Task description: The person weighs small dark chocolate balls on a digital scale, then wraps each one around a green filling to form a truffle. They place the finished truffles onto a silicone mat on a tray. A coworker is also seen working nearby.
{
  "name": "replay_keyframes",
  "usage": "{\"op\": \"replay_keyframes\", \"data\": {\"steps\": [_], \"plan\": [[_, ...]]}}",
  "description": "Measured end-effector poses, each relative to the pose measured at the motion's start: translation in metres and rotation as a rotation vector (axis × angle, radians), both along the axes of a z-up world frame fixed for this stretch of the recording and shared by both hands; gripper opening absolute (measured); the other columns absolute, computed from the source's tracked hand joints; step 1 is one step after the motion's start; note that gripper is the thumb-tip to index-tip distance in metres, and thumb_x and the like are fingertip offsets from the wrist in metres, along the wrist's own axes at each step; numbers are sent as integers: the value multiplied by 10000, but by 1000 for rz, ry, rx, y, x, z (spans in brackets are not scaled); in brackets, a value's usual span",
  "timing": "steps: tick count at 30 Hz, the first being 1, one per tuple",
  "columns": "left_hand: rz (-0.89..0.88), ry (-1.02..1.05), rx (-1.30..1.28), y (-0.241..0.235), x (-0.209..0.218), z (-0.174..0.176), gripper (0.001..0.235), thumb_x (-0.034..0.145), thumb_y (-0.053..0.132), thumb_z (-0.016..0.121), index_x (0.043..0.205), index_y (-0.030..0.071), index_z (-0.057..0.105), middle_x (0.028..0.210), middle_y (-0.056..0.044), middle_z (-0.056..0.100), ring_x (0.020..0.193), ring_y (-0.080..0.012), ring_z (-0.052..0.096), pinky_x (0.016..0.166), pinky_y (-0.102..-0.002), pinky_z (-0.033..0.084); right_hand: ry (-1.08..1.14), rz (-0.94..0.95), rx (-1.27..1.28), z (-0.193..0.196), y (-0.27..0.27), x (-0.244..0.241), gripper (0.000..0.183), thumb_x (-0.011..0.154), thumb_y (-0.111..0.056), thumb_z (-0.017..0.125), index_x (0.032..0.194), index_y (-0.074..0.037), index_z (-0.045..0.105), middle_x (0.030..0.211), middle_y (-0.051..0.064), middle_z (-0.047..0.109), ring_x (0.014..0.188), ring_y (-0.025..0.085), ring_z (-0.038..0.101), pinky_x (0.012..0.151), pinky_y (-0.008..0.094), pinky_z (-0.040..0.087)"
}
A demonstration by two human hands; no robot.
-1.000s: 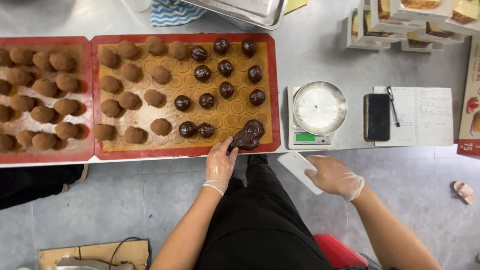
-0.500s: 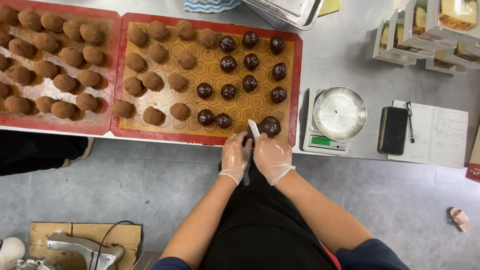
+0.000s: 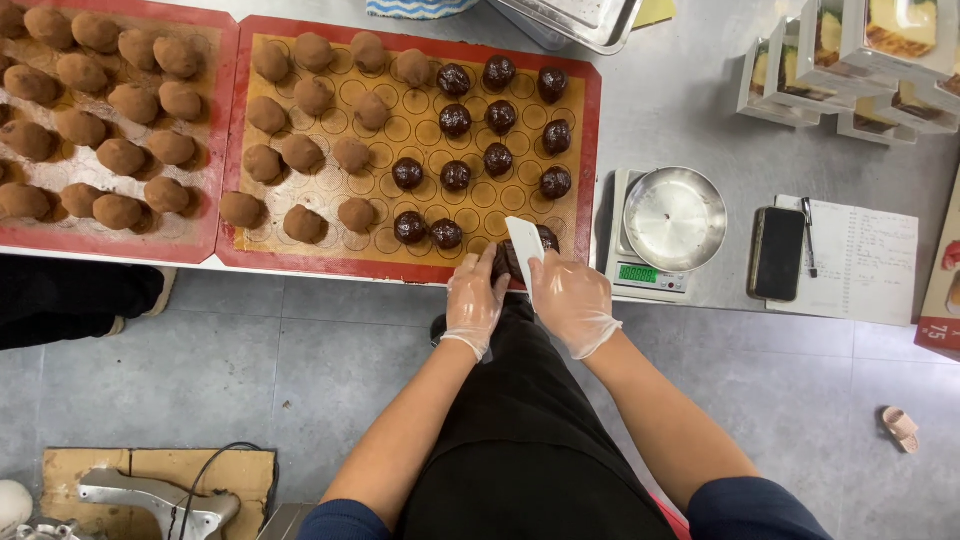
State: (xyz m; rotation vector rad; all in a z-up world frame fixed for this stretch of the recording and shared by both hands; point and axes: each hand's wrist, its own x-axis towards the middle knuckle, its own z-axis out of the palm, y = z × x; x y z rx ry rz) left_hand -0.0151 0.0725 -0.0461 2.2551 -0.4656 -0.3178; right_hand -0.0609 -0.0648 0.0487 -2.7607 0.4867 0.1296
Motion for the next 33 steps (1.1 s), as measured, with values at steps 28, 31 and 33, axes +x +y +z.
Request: {"op": "replay_keyframes", "data": {"steps": [28, 31, 33], "plan": [[198, -35, -129, -18, 0, 1, 281, 933, 58, 603, 1210, 34, 645, 1166, -169, 604, 1082, -363, 625, 964, -450, 513, 157, -161, 268, -3, -48, -82, 392, 1060, -351, 424, 1080, -37, 658, 676, 217, 687, 630, 400, 683, 651, 513, 551], [236, 7, -274, -12, -9, -7, 278, 963, 19, 559, 1233, 6, 625, 1219, -182, 600, 1116, -349, 626, 982, -426, 514, -131, -113, 260, 3, -58, -94, 342, 1042, -302, 482, 1041, -20, 675, 727, 211, 697, 654, 410, 667, 637, 511, 535], [279, 246, -434, -8, -13, -3, 318, 997, 18, 532, 1304, 13, 614, 1260, -153, 642, 1119, -290, 634, 970, -369, 517, -190, -90, 261, 8, -63, -95, 295, 1039, -278, 520, 970, -32, 667, 730, 191, 689, 618, 385, 659, 589, 469, 537]]}}
